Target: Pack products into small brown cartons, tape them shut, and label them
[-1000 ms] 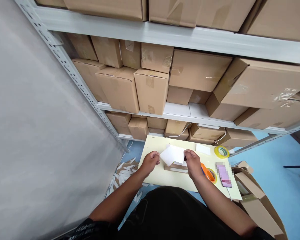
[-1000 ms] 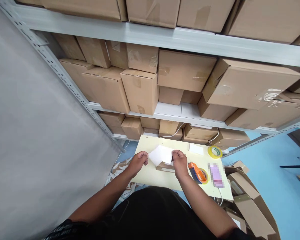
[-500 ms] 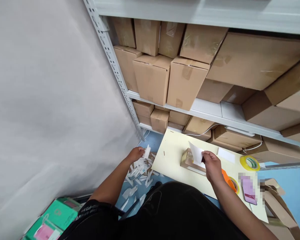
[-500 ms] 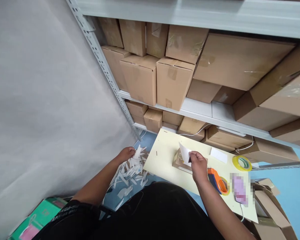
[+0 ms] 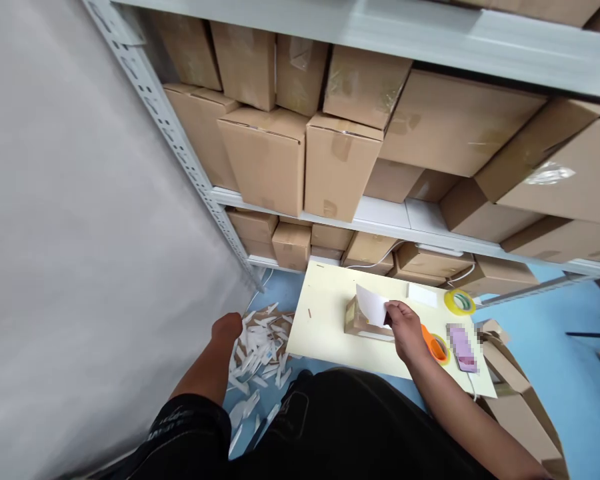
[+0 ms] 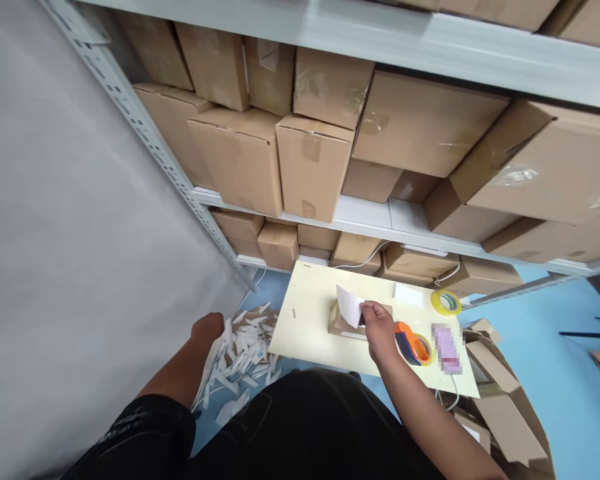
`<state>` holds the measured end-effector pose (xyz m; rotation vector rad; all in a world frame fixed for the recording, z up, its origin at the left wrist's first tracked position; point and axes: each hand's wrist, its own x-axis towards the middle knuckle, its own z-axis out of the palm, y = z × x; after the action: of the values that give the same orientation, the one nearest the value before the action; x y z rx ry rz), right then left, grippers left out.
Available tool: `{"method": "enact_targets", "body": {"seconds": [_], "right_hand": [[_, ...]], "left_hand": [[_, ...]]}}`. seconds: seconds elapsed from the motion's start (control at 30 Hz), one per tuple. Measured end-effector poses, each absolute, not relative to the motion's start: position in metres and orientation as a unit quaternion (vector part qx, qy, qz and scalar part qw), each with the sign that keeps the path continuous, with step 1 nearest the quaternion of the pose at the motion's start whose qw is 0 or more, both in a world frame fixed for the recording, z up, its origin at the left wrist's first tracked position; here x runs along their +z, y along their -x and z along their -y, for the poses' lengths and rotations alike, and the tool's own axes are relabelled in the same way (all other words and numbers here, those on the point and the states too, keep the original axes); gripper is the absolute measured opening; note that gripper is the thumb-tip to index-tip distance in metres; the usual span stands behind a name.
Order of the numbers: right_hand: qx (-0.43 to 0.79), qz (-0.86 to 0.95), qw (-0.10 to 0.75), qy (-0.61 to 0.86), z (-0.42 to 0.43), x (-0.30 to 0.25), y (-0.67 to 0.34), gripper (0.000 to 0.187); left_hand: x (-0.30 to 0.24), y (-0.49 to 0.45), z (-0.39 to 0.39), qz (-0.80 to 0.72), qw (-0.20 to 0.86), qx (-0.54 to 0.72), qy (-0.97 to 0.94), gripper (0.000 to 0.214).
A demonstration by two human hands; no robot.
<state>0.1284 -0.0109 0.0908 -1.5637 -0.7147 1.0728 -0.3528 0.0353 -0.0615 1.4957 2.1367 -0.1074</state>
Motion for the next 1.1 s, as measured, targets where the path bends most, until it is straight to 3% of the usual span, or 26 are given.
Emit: {"method": "enact_targets", "body": {"seconds": [0.2, 0.3, 0.43, 0.57, 0.87, 1.1], "right_hand": [[0.477, 0.238, 0.542, 0.65, 0.016, 0.093, -0.127, 0.026], [0.489, 0.206, 0.545, 0.649, 0.017, 0.089, -0.129, 0.03], [0.497, 0.182, 0.551, 0.645, 0.019, 0.084, -0.135, 0.029], [0.513, 0.172, 0.562, 0.625, 0.021, 0.084, -0.144, 0.029], [0.565, 0.193, 0.56, 0.575, 0.031, 0.09, -0.182, 0.031], [0.549, 0.184, 0.566, 0.586, 0.044, 0.068, -0.224, 0.029]], "left_hand": [[-0.041, 0.307, -0.064, -0.756, 0.221, -0.037, -0.615, 0.013], [-0.003, 0.239, -0.056, -0.678, 0.214, 0.059, -0.701, 0.022], [0.057, 0.126, -0.018, -0.501, 0.241, 0.228, -0.799, 0.019], [0.091, 0.04, 0.01, -0.386, 0.232, 0.262, -0.854, 0.014], [0.103, -0.025, 0.018, -0.377, 0.129, 0.22, -0.891, 0.011], [0.124, -0.037, 0.014, -0.447, 0.22, 0.295, -0.815, 0.018]]}}
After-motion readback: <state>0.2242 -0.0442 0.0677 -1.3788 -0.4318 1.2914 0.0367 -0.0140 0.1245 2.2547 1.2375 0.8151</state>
